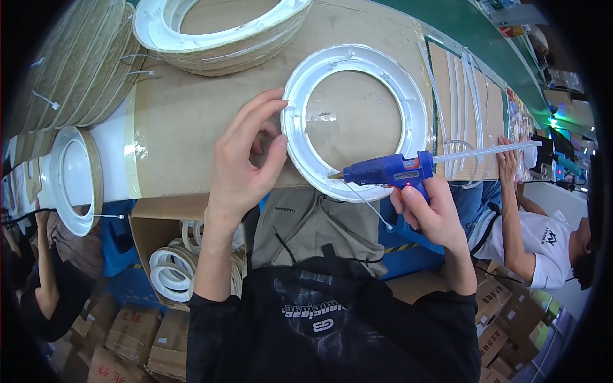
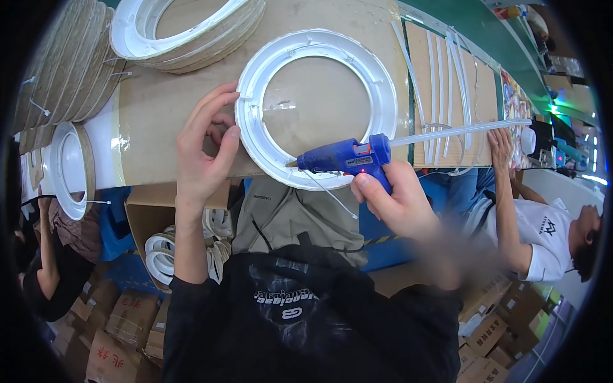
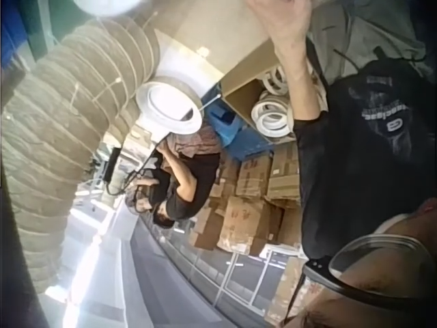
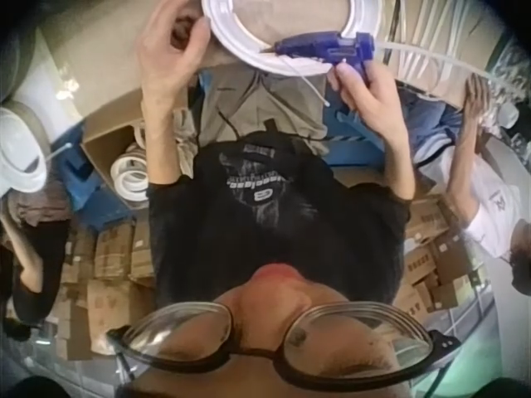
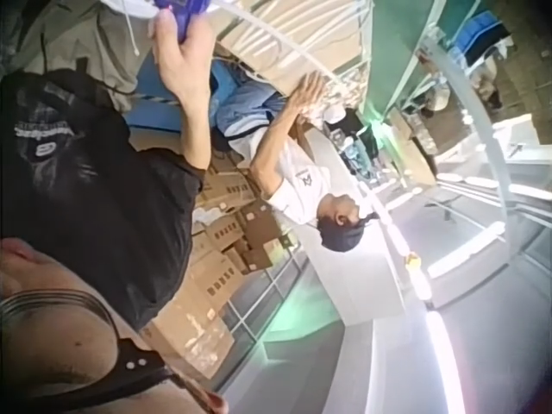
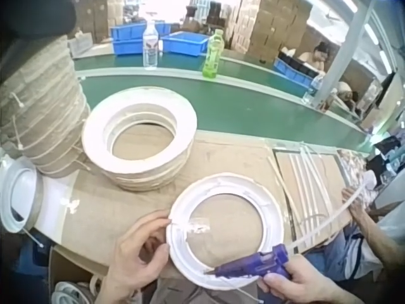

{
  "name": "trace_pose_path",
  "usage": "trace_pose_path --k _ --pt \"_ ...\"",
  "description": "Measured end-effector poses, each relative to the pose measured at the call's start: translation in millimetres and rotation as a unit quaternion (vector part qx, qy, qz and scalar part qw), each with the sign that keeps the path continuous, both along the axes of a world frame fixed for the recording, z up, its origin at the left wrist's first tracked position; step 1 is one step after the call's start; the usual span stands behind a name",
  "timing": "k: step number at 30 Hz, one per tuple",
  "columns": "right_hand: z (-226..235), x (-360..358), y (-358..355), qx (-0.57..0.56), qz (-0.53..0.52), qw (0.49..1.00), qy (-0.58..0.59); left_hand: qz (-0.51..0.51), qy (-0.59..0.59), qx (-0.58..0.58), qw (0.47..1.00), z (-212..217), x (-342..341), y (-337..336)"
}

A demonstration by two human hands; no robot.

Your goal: Applying hot glue to circular plastic rings and assembling them into stacks on a production line.

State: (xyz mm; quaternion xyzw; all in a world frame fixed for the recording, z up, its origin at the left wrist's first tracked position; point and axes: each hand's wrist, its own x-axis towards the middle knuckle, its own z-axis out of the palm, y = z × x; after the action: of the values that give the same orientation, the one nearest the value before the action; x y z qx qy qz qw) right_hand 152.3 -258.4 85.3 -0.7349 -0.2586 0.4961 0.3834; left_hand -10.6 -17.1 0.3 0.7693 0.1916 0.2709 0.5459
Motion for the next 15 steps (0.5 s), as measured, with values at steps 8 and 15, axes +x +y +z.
trace_pose_path --k 8,15 --pt "-0.2 -3.1 -0.5 0.007 0.000 1.000 -0.018 0.004 0.003 0.002 1.000 -0.1 -1.2 0.7" --pt "0.4 -4.3 -0.9 0.009 -0.021 1.000 -0.015 -0.004 0.004 -0.002 1.000 2.3 -1.5 0.7"
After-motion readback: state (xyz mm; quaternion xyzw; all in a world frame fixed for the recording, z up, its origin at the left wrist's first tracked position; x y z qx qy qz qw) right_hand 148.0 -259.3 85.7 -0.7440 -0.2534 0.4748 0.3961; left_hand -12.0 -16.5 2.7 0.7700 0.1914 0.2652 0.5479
